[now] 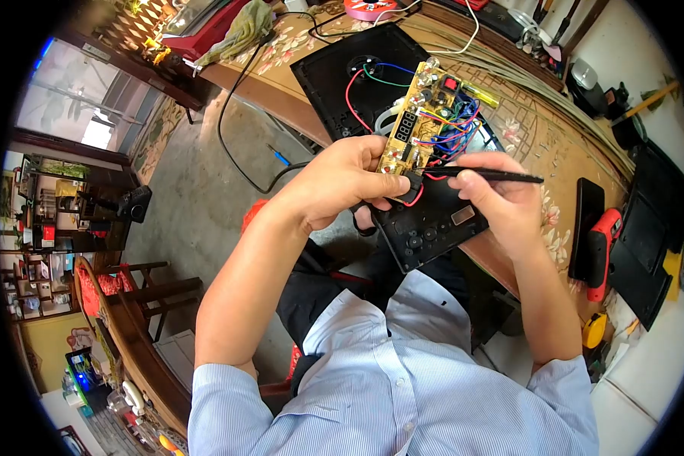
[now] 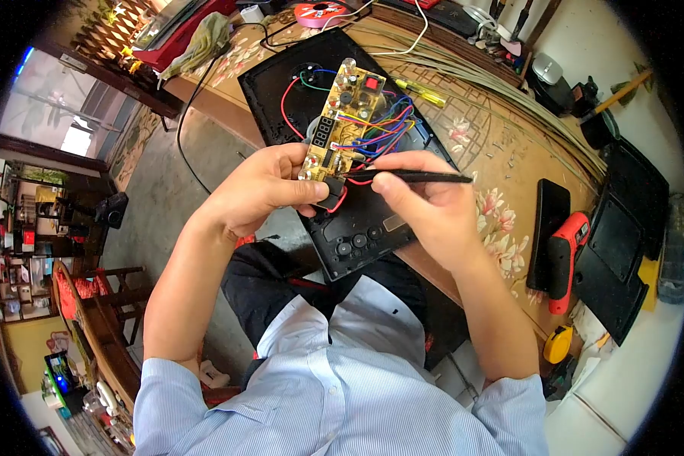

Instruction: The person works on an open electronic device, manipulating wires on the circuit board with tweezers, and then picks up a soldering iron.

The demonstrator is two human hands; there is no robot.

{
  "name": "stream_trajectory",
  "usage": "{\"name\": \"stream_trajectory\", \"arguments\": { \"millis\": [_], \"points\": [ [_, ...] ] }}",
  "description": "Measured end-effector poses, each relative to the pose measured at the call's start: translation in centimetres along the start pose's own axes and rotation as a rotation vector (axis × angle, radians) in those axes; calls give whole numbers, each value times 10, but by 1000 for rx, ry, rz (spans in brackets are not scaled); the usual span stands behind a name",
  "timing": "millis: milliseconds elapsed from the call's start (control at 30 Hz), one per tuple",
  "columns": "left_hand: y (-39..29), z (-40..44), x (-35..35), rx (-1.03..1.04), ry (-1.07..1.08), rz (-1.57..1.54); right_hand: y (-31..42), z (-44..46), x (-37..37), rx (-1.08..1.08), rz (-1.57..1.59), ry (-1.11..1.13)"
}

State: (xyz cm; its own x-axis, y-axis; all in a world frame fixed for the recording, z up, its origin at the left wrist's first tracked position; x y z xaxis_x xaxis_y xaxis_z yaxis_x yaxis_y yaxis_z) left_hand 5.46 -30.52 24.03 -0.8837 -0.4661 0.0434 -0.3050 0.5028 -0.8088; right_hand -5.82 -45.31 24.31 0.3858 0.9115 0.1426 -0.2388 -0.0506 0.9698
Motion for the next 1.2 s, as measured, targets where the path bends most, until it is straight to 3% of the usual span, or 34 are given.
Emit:
{"name": "stream_trajectory", "arguments": {
  "millis": [267, 333, 367, 433, 733, 867, 967, 1067, 1133, 1200],
  "points": [
    [0, 0, 1, 8, 12, -24, 16, -1, 2, -222, -219, 73],
    [0, 0, 1, 8, 11, -37, 34, -3, 9, -408, -426, 146],
    [1, 0, 1, 9, 11, -36, 33, -1, 9, -408, -426, 145],
    [1, 0, 0, 12, 14, -35, 46, -3, 17, -612, -476, 204],
    [-1, -1, 2, 14, 13, -50, 61, -9, 27, -783, -604, 228],
    [0, -1, 2, 9, 11, -51, 55, -11, 21, -748, -577, 179],
    [0, 0, 2, 10, 10, -37, 22, -7, 3, -283, -287, 15],
    [0, -1, 1, 14, 6, -47, 16, -8, 3, -152, -49, -67],
    [-1, -2, 1, 17, 11, -44, 15, -9, 2, -160, -66, -59],
    [1, 0, 1, 15, 15, -41, 24, -11, 3, -330, -272, -2]
  ]
}}
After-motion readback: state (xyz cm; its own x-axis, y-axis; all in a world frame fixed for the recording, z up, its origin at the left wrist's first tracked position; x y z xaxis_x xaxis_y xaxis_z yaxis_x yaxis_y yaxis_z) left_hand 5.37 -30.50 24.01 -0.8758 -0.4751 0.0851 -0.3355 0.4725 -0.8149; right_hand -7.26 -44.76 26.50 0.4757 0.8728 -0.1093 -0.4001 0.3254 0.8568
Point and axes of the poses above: each hand's wrist, its own z-axis towards the middle knuckle, its own x-axis out of the palm, y = z × x, the point moved 8 cm from there along z, towards the middle knuckle, and after that the axes turned 10 degrees about -x, right-handed, at the moved point
